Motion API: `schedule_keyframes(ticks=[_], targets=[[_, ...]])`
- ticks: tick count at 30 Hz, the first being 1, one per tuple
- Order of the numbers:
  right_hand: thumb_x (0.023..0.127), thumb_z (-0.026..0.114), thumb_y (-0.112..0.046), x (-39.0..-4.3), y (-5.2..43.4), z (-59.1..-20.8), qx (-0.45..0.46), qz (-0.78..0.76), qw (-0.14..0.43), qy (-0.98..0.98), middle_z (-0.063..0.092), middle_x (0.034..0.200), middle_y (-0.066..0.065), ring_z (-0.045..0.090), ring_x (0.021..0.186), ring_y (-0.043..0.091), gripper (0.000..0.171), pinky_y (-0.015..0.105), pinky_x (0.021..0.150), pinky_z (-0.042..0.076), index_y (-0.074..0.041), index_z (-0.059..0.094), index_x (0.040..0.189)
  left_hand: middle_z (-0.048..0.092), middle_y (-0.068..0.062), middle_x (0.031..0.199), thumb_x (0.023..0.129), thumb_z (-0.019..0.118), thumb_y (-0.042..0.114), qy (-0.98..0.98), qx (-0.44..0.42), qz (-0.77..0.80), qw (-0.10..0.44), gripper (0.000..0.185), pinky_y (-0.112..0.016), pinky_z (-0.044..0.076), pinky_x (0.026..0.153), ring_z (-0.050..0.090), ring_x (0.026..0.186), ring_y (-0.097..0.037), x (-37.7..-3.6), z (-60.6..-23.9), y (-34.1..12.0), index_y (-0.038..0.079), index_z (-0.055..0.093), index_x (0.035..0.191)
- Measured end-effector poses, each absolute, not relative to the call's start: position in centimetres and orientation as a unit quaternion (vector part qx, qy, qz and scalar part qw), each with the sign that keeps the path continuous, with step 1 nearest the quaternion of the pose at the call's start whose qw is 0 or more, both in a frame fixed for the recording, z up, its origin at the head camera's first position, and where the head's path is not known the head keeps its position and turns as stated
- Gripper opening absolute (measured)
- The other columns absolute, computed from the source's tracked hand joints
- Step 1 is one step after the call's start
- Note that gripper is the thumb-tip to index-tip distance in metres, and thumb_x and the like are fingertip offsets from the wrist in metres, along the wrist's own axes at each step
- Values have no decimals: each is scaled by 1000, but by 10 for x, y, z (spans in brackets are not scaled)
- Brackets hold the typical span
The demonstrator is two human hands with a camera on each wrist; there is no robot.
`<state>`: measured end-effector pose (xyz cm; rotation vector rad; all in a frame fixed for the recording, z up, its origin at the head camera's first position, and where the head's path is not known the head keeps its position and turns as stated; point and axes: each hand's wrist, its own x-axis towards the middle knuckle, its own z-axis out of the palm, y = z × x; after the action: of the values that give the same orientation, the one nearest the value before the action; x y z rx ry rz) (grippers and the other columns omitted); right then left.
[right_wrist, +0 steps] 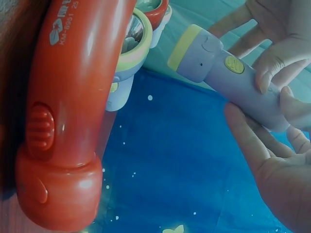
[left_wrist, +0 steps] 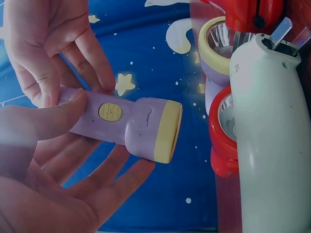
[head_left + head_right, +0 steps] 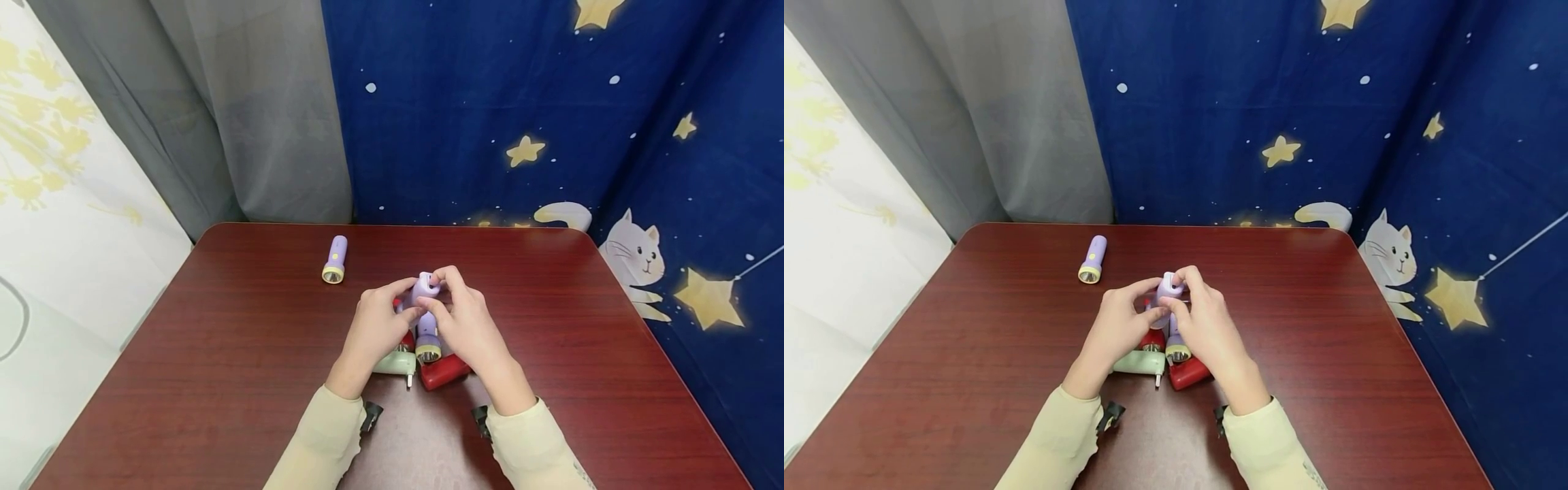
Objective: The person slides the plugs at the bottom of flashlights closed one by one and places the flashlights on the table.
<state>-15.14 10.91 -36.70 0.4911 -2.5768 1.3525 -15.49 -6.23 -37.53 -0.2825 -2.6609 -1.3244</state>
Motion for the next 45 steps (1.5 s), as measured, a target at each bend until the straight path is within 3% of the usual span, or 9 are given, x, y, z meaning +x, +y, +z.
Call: schedule_keyframes(ticks=[6,8,12,15,18,22,26,37,45], targets=[[99,76,-18,-153,111,-368,166,448,116,-871,76,121,18,80,104,29,31,47,94,64,-11,54,119,51,-5,60,92,84,22,-894,-104,-432,61,47,-25,35,49,37,47,-12,-157,-375,-62,13,72,137],[99,77,-18,-154,112,-368,161,453,123,-868,77,122,19,80,106,29,31,47,95,64,-11,55,120,58,-5,66,94,83,25,-895,-109,-430,51,48,-26,36,50,39,49,-14,-158,-375,-62,13,70,139],[99,77,-15,-157,116,-367,149,477,137,-855,79,118,18,80,105,28,32,48,94,64,-10,57,123,78,-8,105,94,83,29,-898,-121,-421,42,51,-29,50,62,61,71,-20,-159,-373,-62,14,69,140],[100,76,-17,-159,118,-366,135,483,147,-852,81,113,16,81,101,27,32,47,92,65,-10,58,125,74,-8,130,91,85,32,-912,-141,-381,57,56,-37,60,81,68,101,-24,-157,-370,-62,12,68,141],[101,75,-20,-161,119,-365,117,482,155,-855,82,109,15,81,100,28,32,47,89,65,-10,58,127,69,-10,129,90,87,34,-924,-159,-340,73,61,-40,62,88,67,107,-24,-155,-366,-60,9,66,142],[100,76,-24,-161,118,-363,90,486,146,-857,82,107,14,82,99,27,36,46,88,66,-12,59,129,70,-10,120,90,87,34,-931,-154,-323,71,59,-36,61,80,65,94,-20,-156,-363,-58,10,68,140],[101,74,-26,-162,120,-362,83,499,122,-854,82,110,15,82,99,27,41,45,90,65,-12,58,136,76,-8,111,89,87,32,-932,-141,-332,41,53,-38,61,81,69,93,-22,-167,-356,-61,10,73,134],[106,66,-28,-164,123,-370,82,441,67,-891,80,122,10,79,109,26,43,49,99,62,-18,56,146,78,-13,109,91,84,35,-947,-55,-315,12,45,-41,63,85,72,96,-27,-271,-342,-88,5,76,124],[106,65,-27,-164,124,-374,74,426,41,-901,79,125,11,78,113,27,39,50,103,60,-17,59,143,77,-17,105,92,81,31,-970,-8,-243,-9,35,-46,60,89,71,93,-30,-321,-379,-110,1,75,108]])
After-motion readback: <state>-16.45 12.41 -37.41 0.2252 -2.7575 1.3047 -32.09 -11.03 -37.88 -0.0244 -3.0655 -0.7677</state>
